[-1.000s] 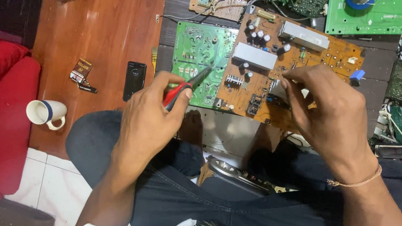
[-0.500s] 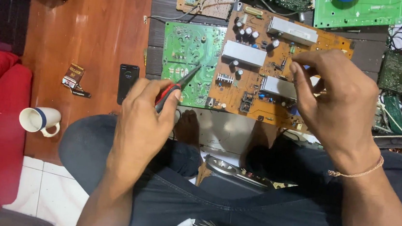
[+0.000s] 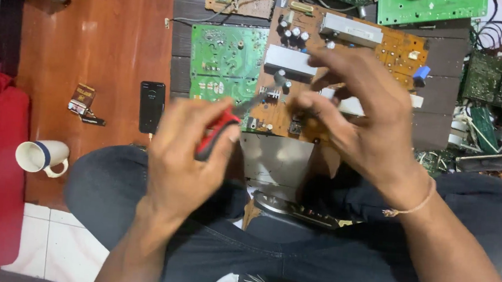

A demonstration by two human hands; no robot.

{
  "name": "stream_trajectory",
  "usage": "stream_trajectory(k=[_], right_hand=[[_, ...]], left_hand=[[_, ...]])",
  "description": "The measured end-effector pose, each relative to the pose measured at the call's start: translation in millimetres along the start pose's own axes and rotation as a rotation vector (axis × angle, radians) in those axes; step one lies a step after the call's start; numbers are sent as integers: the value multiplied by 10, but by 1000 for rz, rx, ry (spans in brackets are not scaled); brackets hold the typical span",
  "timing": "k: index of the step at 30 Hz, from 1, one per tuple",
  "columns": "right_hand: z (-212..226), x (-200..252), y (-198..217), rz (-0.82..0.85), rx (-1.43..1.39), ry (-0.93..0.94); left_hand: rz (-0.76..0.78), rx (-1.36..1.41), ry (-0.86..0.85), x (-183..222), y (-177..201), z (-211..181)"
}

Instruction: The person is using pliers to remove various electronic components from multiple circuit boards laid out on a workspace.

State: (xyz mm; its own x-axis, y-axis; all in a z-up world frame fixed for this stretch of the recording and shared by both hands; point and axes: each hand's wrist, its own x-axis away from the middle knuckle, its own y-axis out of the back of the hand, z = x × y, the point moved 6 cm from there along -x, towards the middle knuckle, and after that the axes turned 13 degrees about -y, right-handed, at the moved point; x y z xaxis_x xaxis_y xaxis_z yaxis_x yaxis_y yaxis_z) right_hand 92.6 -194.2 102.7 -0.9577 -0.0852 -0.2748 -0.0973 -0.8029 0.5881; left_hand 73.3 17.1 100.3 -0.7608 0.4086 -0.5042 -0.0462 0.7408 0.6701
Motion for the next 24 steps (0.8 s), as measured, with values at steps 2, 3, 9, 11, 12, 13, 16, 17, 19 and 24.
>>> stream_trajectory(k=[2,3,9,11,12,13,16,17,19,24], right_hand=[[83,-41,-13,27,-46,6],[130,-63,-33,58,-93,10],[51,-84,-147,136,-250,-210],[-60,-113,-192,110,-346,-374],[-164,-103,-216,81,-440,-544],[-189,-118,-232,83,-439,-540],[-131,-192,-272,59,-265,-356],[-47,-198,-320,52,-187,-237],[16,-219,-422,48,-111,-120],[48,-333,-581,49,34,57]], left_hand=[[10,9,-24,12,-53,-47],[21,19,-43,23,-78,-72],[52,-46,-50,65,-21,-16],[85,-28,23,69,15,34],[123,-7,92,80,19,74],[119,-9,93,96,42,105],[21,87,258,164,153,290],[-50,321,462,250,165,421],[-121,557,668,366,141,551],[-67,624,721,437,0,605]])
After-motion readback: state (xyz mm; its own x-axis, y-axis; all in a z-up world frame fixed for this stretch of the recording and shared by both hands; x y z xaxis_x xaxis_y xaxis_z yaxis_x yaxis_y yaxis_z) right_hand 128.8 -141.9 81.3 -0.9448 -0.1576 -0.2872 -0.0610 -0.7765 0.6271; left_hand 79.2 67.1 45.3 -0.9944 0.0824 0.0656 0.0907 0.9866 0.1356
